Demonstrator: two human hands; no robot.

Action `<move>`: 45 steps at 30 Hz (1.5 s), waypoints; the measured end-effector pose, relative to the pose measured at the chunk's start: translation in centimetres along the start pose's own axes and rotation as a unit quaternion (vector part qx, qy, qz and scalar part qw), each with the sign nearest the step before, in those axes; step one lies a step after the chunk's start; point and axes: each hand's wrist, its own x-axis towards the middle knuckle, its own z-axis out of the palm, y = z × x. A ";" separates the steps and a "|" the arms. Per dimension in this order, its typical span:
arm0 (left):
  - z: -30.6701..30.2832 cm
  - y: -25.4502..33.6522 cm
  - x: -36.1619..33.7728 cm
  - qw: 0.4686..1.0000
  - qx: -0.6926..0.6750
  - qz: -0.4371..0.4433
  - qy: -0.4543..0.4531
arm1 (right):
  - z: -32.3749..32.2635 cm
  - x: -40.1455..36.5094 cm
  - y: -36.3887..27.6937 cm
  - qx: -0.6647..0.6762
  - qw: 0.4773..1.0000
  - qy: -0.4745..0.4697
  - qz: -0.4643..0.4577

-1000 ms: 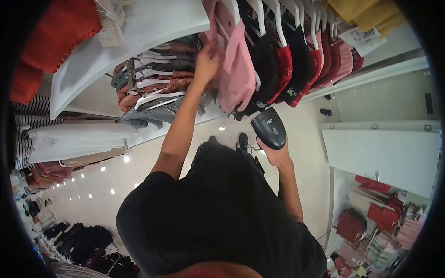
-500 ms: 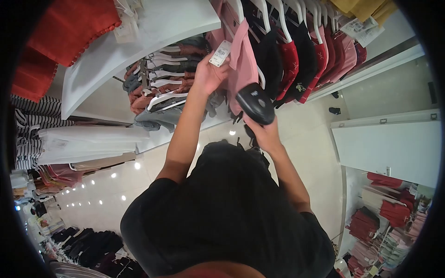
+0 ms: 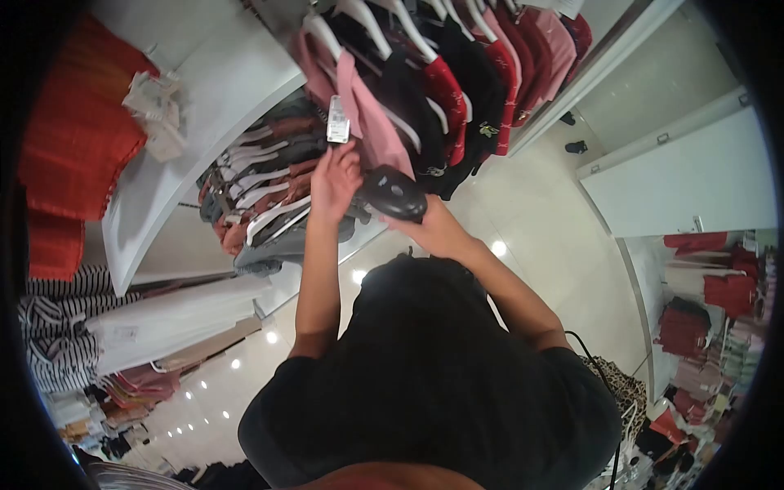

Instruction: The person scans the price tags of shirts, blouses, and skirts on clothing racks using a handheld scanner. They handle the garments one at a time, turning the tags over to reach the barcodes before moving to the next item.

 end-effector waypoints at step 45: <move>16.6 -17.0 10.7 0.792 0.529 0.243 0.185 | -26.1 3.9 0.7 0.086 0.977 -0.177 -0.082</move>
